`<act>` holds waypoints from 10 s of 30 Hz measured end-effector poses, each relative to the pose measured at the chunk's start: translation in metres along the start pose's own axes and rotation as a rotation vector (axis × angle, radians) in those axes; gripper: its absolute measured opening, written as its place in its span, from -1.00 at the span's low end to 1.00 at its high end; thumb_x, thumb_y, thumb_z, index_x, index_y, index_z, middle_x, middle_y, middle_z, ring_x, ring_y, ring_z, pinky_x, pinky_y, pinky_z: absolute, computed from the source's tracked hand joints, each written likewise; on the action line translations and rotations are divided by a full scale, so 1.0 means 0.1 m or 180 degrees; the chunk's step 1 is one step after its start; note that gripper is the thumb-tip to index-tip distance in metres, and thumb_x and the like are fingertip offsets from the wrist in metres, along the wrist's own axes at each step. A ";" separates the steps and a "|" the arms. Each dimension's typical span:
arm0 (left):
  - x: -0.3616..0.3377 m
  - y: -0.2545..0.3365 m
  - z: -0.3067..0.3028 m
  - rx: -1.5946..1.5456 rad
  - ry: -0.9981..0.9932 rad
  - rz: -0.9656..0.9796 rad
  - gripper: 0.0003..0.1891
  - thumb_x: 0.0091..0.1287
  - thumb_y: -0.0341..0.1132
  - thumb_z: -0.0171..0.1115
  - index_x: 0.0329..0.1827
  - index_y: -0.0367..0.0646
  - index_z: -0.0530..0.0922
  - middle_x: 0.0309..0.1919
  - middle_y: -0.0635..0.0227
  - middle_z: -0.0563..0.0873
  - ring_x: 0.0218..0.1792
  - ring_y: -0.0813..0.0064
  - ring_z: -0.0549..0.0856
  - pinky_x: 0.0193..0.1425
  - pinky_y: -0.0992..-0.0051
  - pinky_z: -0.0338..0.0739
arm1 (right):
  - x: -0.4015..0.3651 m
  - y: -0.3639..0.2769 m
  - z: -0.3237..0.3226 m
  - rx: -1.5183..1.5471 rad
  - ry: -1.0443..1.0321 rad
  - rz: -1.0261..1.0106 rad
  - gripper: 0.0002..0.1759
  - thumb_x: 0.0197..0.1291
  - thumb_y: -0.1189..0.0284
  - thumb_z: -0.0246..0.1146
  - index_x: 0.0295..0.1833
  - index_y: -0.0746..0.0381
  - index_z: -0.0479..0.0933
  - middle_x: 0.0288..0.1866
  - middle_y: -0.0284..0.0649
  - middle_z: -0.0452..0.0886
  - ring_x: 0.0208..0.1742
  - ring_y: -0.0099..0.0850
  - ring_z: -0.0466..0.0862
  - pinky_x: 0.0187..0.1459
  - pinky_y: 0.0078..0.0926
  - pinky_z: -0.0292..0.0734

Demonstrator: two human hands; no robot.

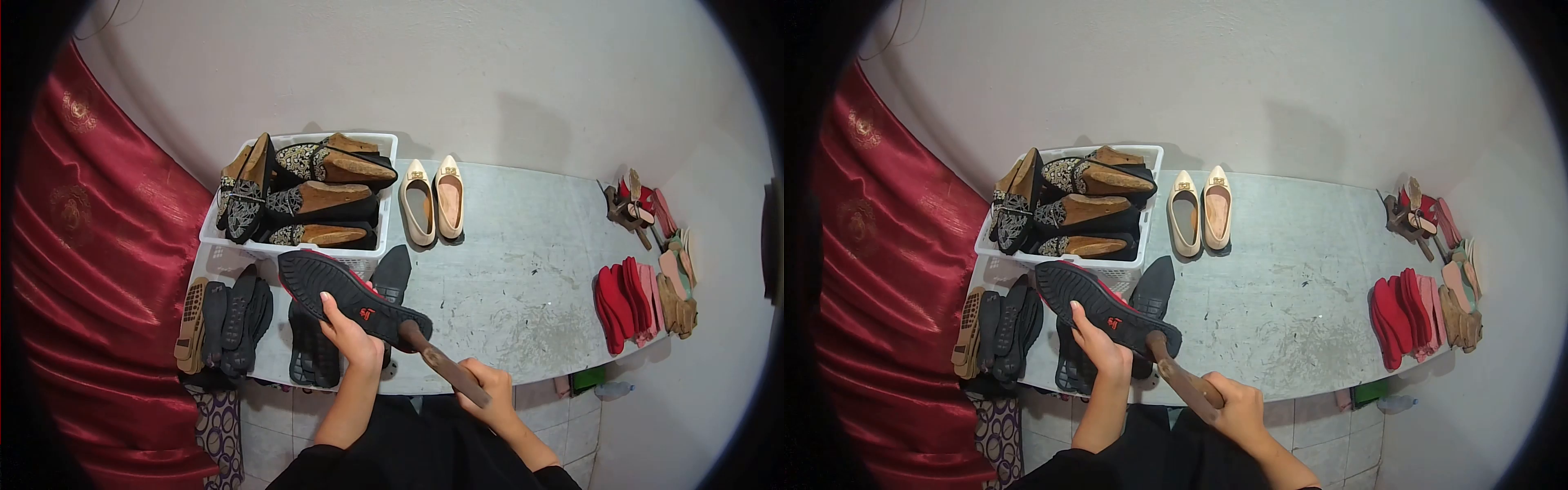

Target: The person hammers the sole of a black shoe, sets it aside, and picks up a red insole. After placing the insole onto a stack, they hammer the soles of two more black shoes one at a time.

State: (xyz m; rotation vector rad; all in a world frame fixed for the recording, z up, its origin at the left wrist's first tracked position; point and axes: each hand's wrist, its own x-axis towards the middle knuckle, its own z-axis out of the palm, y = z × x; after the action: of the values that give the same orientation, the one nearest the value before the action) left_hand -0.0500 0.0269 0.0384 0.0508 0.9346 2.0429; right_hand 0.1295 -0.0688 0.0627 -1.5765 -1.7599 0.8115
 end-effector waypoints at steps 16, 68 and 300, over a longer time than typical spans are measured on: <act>0.06 0.06 -0.05 -0.0017 0.0115 0.0208 -0.63 0.35 -0.08 0.01 0.02 -0.19 0.42 -0.18 0.28 0.60 -0.27 0.37 0.63 -0.17 0.36 0.60 | -0.10 0.10 -0.01 -0.0020 -0.0150 0.0074 -0.87 -0.21 0.56 0.23 -0.42 0.20 0.54 -0.60 -0.19 0.55 -0.60 -0.34 0.60 -0.51 -0.53 0.44; -0.16 -0.19 -0.18 0.0313 -0.0593 -0.0104 -0.69 0.37 -0.20 0.01 -0.01 -0.28 0.43 -0.21 0.24 0.62 -0.31 0.36 0.65 -0.22 0.40 0.61 | 0.35 1.13 0.11 -0.0484 0.1216 0.0919 -0.66 0.16 0.10 0.15 -0.24 0.19 0.48 -0.58 -0.06 0.54 -0.51 -0.11 0.59 -0.46 -0.23 0.40; -3.60 -4.04 0.76 0.4363 -0.4872 0.2315 -0.70 0.03 -0.34 0.20 -0.14 -0.10 0.46 -0.24 0.22 0.51 -0.19 0.19 0.53 -0.19 0.21 0.40 | -0.31 4.66 -3.66 -0.2561 0.1786 0.0948 -0.34 0.04 0.08 0.22 0.26 0.04 0.27 0.05 -0.06 0.40 0.06 -0.13 0.43 0.05 -0.15 0.31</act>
State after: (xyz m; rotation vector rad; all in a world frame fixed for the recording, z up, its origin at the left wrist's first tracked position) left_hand 0.4820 -0.0494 -0.0579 2.4639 1.0041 0.8068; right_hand 0.7043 -0.0435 -0.0837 -2.3204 -1.4997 -0.2947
